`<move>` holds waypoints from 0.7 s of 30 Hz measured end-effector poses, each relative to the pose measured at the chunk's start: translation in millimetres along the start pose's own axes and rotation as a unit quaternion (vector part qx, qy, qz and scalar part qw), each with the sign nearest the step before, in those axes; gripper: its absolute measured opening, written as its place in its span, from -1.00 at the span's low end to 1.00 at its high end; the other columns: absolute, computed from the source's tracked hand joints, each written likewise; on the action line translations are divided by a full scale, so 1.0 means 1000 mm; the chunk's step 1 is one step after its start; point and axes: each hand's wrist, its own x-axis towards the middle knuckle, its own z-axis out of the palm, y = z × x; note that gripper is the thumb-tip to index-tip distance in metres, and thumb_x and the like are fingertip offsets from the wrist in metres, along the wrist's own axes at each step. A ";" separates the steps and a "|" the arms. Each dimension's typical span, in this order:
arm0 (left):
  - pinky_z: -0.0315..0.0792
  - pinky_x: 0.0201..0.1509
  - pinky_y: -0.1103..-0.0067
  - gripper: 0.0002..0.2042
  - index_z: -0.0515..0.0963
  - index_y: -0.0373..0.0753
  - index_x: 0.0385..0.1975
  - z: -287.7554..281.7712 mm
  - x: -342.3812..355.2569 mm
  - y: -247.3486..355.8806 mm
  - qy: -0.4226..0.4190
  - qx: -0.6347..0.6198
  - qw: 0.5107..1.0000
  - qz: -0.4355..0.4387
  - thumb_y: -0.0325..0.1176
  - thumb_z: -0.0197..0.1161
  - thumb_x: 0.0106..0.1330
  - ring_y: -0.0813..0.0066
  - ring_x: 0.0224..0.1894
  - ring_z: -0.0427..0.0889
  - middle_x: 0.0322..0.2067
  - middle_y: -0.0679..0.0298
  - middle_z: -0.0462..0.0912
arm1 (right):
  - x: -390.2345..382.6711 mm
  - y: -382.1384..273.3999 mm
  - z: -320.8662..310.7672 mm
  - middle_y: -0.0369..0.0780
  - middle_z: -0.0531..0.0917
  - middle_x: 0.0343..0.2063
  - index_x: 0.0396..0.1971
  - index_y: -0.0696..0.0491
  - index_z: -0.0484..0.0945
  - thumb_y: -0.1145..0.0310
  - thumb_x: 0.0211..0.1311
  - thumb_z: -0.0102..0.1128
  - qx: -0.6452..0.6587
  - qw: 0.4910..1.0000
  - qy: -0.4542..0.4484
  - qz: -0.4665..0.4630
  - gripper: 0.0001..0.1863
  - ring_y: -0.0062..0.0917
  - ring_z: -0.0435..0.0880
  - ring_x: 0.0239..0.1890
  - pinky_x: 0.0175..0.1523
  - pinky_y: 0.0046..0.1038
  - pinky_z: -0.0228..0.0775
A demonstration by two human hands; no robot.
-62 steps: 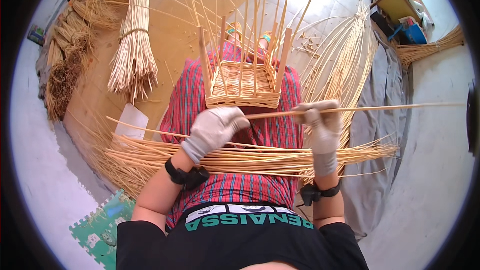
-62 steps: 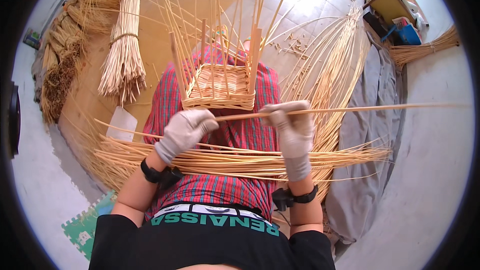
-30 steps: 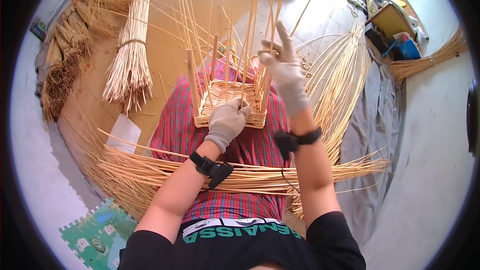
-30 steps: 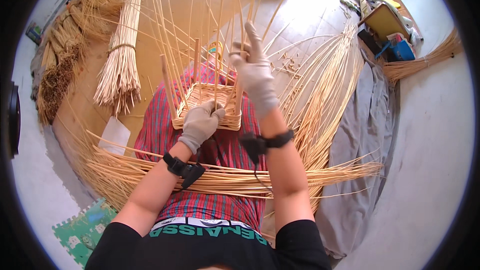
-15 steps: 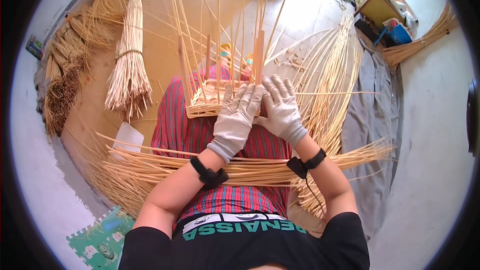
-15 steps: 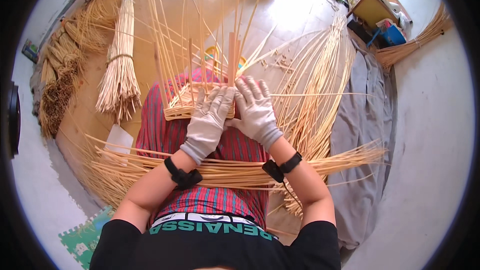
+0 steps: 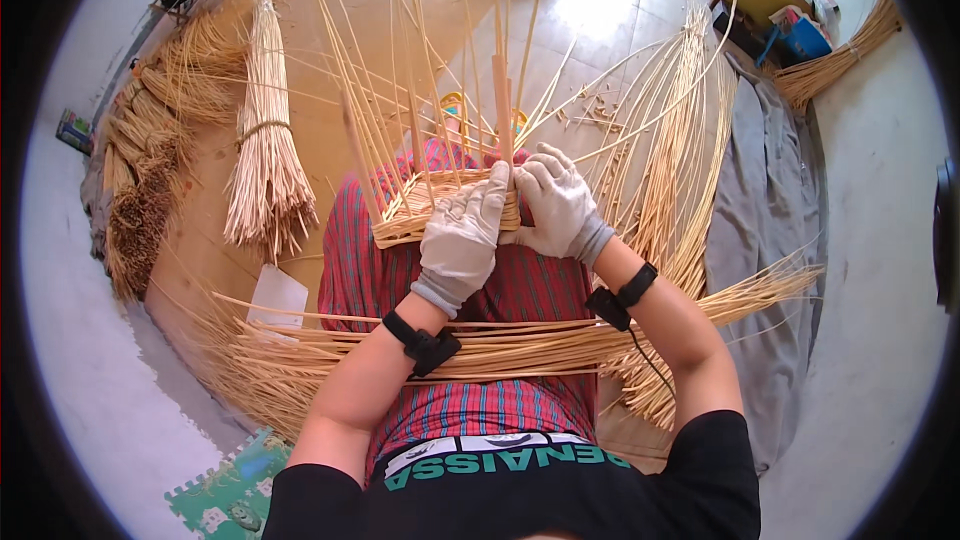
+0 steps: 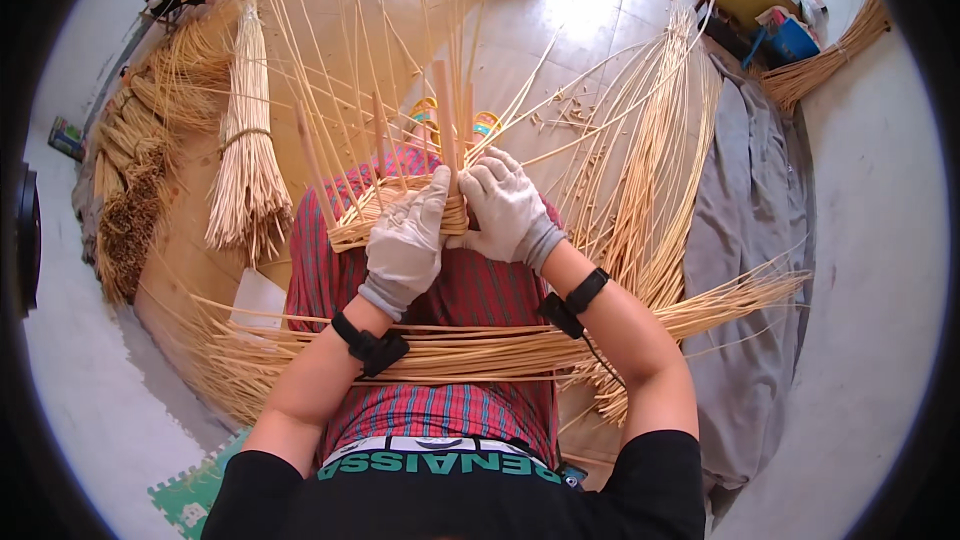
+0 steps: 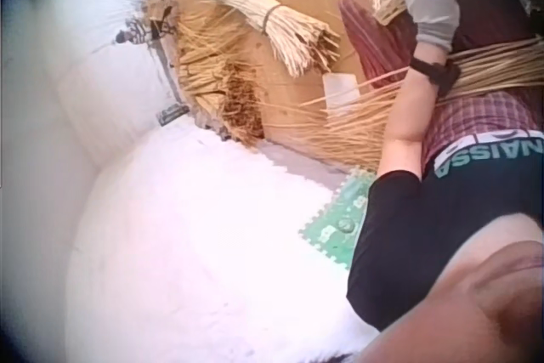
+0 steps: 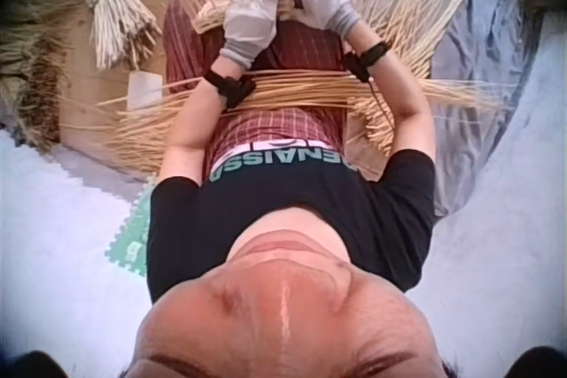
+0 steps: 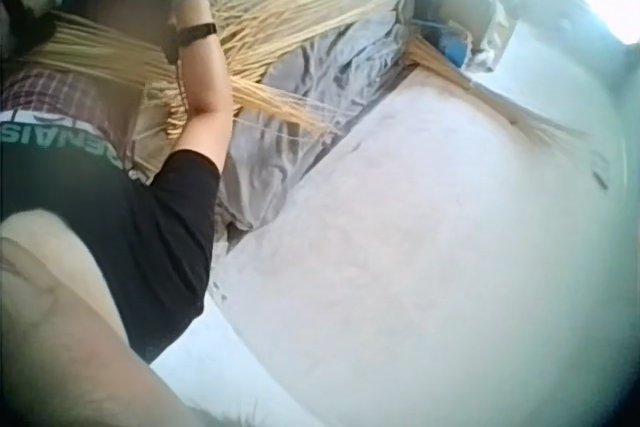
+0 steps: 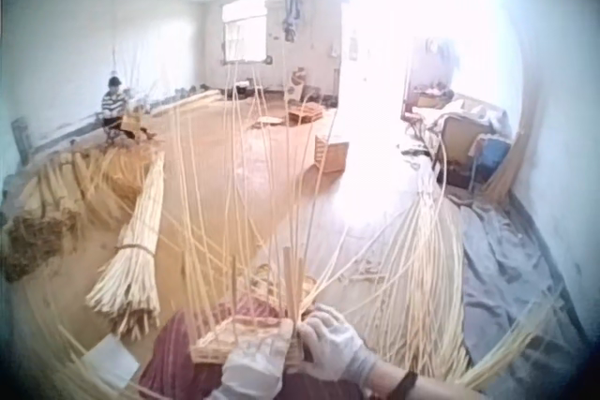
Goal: Weave a wooden basket using long reeds or plant strips.
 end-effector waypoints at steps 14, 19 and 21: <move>0.42 0.34 0.29 -0.06 -0.01 -0.14 0.60 -0.003 0.005 0.013 -0.095 -0.101 0.984 -0.112 -0.48 0.37 0.22 0.05 0.20 0.60 0.20 0.03 0.59 | -0.050 -0.004 0.004 -0.03 0.54 0.04 0.40 0.07 0.27 -0.13 0.56 0.01 0.631 0.530 0.322 0.466 -0.33 -0.19 0.62 0.10 0.29 -0.16 0.55; 0.51 0.19 0.29 0.00 0.04 -0.18 0.59 0.015 -0.007 0.006 0.021 -0.056 0.998 -0.032 -0.46 0.48 0.12 -0.03 0.10 0.64 0.10 -0.02 0.63 | -0.004 0.029 0.002 -0.18 0.62 -0.19 0.35 -0.06 0.32 -0.32 0.50 -0.11 0.733 0.248 0.455 0.441 -0.29 -0.29 0.68 -0.15 0.02 -0.21 0.67; 0.47 0.23 0.30 -0.02 0.05 -0.20 0.58 0.015 -0.003 0.017 -0.026 -0.052 0.997 -0.047 -0.45 0.48 0.13 0.00 0.10 0.64 0.09 0.00 0.65 | -0.020 0.059 0.024 -0.21 0.58 -0.43 0.11 0.07 0.51 -0.34 0.53 -0.26 0.817 0.278 0.401 0.308 -0.26 -0.35 0.66 -0.33 -0.09 -0.21 0.64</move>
